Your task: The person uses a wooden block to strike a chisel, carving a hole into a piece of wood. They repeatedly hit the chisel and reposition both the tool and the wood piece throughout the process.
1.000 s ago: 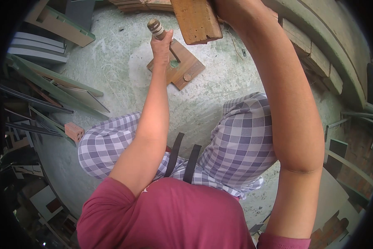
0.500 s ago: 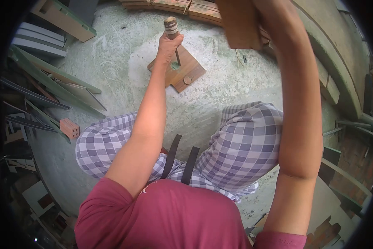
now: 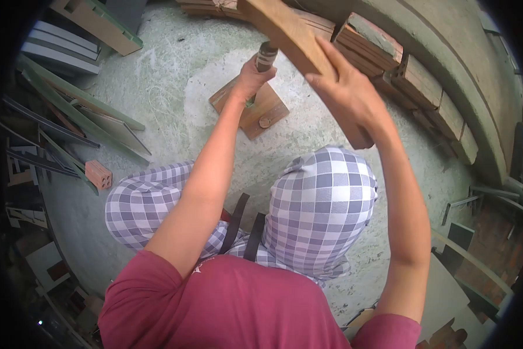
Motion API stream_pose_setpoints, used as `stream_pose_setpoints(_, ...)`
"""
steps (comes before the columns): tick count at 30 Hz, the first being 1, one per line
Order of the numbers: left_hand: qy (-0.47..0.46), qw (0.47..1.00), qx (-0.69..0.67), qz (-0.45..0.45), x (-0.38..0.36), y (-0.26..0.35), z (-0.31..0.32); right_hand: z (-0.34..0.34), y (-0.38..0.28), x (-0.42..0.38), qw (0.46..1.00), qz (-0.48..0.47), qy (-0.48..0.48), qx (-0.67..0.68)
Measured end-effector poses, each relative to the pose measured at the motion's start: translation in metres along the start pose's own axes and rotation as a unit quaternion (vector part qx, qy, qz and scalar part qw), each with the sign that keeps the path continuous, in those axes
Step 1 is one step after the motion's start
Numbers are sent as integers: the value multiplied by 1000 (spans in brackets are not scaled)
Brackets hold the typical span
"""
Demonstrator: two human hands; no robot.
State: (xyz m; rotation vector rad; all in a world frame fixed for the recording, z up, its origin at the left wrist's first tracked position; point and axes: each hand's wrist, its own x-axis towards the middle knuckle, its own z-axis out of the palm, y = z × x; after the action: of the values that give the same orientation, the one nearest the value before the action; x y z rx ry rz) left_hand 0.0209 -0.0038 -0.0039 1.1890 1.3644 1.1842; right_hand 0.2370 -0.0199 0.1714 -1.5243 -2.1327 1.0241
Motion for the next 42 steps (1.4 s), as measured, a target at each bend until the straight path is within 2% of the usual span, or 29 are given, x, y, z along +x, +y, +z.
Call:
stream_pose_setpoints(2,-2,1000,-7,-18,-4,-3,-2,-15,-11,4,994,-55,55,83)
stream_pose_setpoints(3,-6,1000,-7,-21,-5,-4,-2,-30,-21,5,990,-70,27,119)
stream_pose_setpoints(5,-5,999,-35,-21,-4,-2,-2,-40,-54,3,987,-61,27,143)
stream_pose_setpoints(7,-7,999,-28,-25,-3,-4,0,-8,-24,9,983,-5,75,167)
stream_pose_setpoints(8,-2,1000,-2,-10,-2,-8,0,14,-7,10,996,-41,73,36)
stream_pose_setpoints(9,2,1000,24,5,-1,-9,1,25,-3,8,994,11,-83,-63)
stream_pose_setpoints(11,-5,998,56,11,-5,-10,6,25,5,11,991,66,-106,-52)
stream_pose_setpoints(15,8,997,72,14,-5,-16,7,17,3,15,991,62,-89,-77)
stream_pose_setpoints(17,44,999,14,5,-5,-16,-2,22,-1,20,999,-8,-32,35)
stream_pose_setpoints(18,75,997,5,18,-5,-19,-9,20,-13,20,999,-9,-31,35)
stream_pose_setpoints(20,146,985,-83,31,-7,-25,-23,7,-51,21,983,-29,-8,182)
stream_pose_setpoints(21,176,975,-130,31,-8,-28,-31,0,-67,22,976,-22,-32,216)
stream_pose_setpoints(23,194,971,-134,28,-8,-33,-44,-6,-99,33,922,-69,-56,377)
stream_pose_setpoints(25,196,967,-161,25,-3,-39,-47,-13,-147,1,899,-76,-17,431)
stream_pose_setpoints(26,208,966,-145,57,0,-40,-46,-6,-154,4,875,-80,-1,477)
stream_pose_setpoints(27,219,963,-129,89,0,-38,-46,-1,-153,6,875,-77,-2,478)
stream_pose_setpoints(29,211,967,-125,67,-3,-34,-49,9,-149,10,826,-125,-30,548)
stream_pose_setpoints(30,221,966,-123,62,-2,-36,-51,0,-169,2,852,-5,-17,524)
stream_pose_setpoints(33,235,962,-128,53,-3,-36,-50,7,-169,-7,881,4,29,472)
stream_pose_setpoints(35,209,937,-277,43,1,-46,-53,15,-153,-2,879,-23,37,475)
stream_pose_setpoints(37,223,933,-275,64,-1,-43,-45,15,-139,8,876,-11,36,481)
stream_pose_setpoints(38,264,940,-203,68,-7,-39,-40,18,-122,37,856,67,13,512)
stream_pose_setpoints(39,303,941,-131,71,-11,-36,-38,18,-123,35,857,67,10,511)
stream_pose_setpoints(41,319,940,-108,50,-14,-31,-37,20,-125,26,875,-21,26,483)
stream_pose_setpoints(42,336,935,-99,59,-15,-29,-37,19,-129,19,875,-21,25,484)
